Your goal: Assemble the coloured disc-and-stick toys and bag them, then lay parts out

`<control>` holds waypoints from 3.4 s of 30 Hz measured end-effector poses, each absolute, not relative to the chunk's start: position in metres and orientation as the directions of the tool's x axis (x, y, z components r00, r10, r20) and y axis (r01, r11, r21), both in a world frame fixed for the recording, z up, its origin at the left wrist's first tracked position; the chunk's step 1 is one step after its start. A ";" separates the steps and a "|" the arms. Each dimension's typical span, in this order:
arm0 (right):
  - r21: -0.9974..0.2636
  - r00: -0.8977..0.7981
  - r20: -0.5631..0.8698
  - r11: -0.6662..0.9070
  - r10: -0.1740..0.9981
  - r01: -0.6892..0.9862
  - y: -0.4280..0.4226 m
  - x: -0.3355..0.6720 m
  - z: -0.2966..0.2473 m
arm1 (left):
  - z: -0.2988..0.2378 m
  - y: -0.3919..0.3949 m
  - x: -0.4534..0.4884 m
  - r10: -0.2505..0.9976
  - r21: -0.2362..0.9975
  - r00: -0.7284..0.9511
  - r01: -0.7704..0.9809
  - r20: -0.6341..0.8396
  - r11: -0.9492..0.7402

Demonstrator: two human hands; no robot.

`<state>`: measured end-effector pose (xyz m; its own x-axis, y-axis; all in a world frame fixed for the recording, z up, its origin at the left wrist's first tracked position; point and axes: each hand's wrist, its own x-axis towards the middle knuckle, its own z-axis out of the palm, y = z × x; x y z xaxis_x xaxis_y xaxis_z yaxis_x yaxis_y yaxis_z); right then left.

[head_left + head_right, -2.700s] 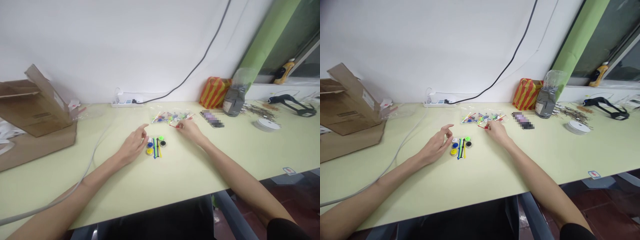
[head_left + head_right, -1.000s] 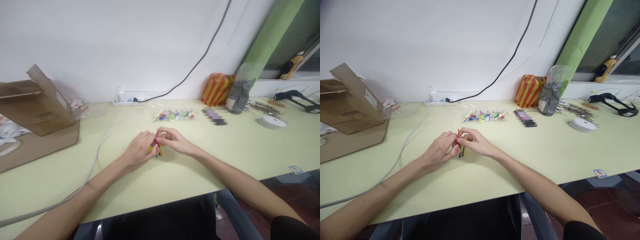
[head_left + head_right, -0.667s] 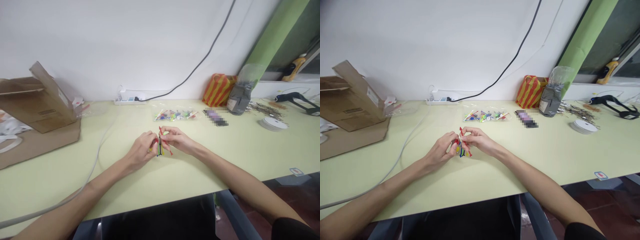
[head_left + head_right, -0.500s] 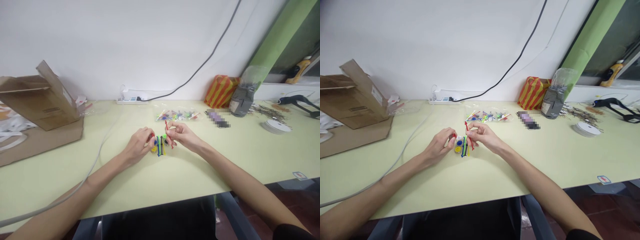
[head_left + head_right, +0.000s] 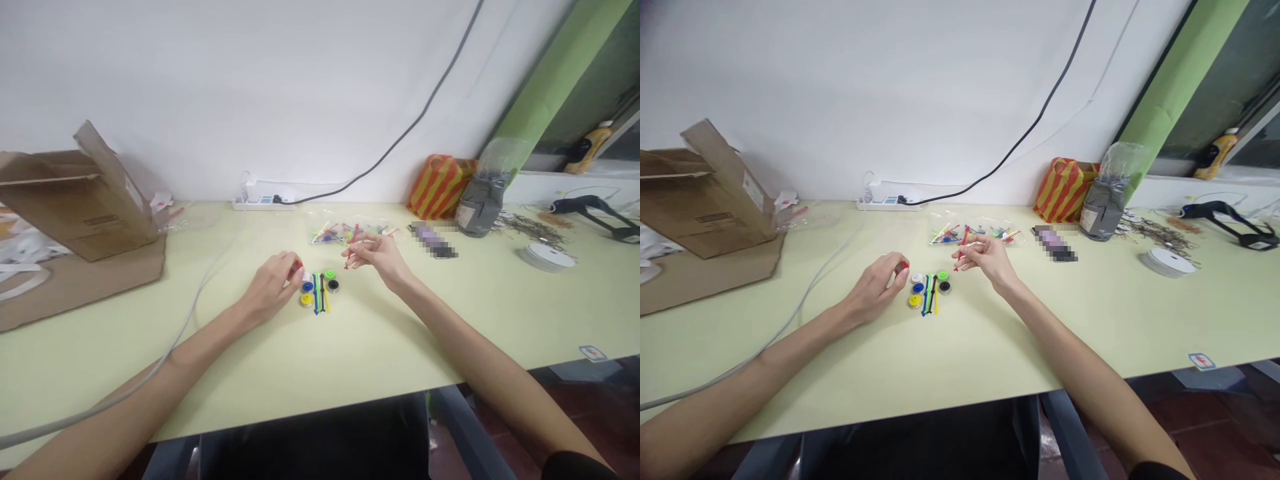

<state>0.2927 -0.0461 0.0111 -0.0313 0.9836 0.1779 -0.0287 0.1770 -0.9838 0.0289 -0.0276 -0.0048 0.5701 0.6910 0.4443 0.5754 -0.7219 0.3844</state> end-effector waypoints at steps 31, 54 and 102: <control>-0.983 0.043 0.180 0.178 0.983 0.035 -0.046 0.291 0.013 | -0.004 -0.027 0.028 0.694 0.380 0.573 0.582 0.435 -0.719; -0.960 -0.081 0.269 0.274 0.960 0.056 -0.049 0.270 0.002 | -0.005 -0.026 0.029 0.689 0.370 0.578 0.582 0.438 -0.724; -0.473 -0.426 0.396 0.578 0.813 0.665 -0.059 0.248 -0.015 | -0.007 -0.026 0.031 0.696 0.376 0.592 0.586 0.407 -0.718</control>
<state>0.2479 -0.0591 -0.0151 -0.4261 0.8134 0.3960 0.6645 0.5784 -0.4731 0.0308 -0.0262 -0.0072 0.5917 0.6956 0.4075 0.5855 -0.7182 0.3759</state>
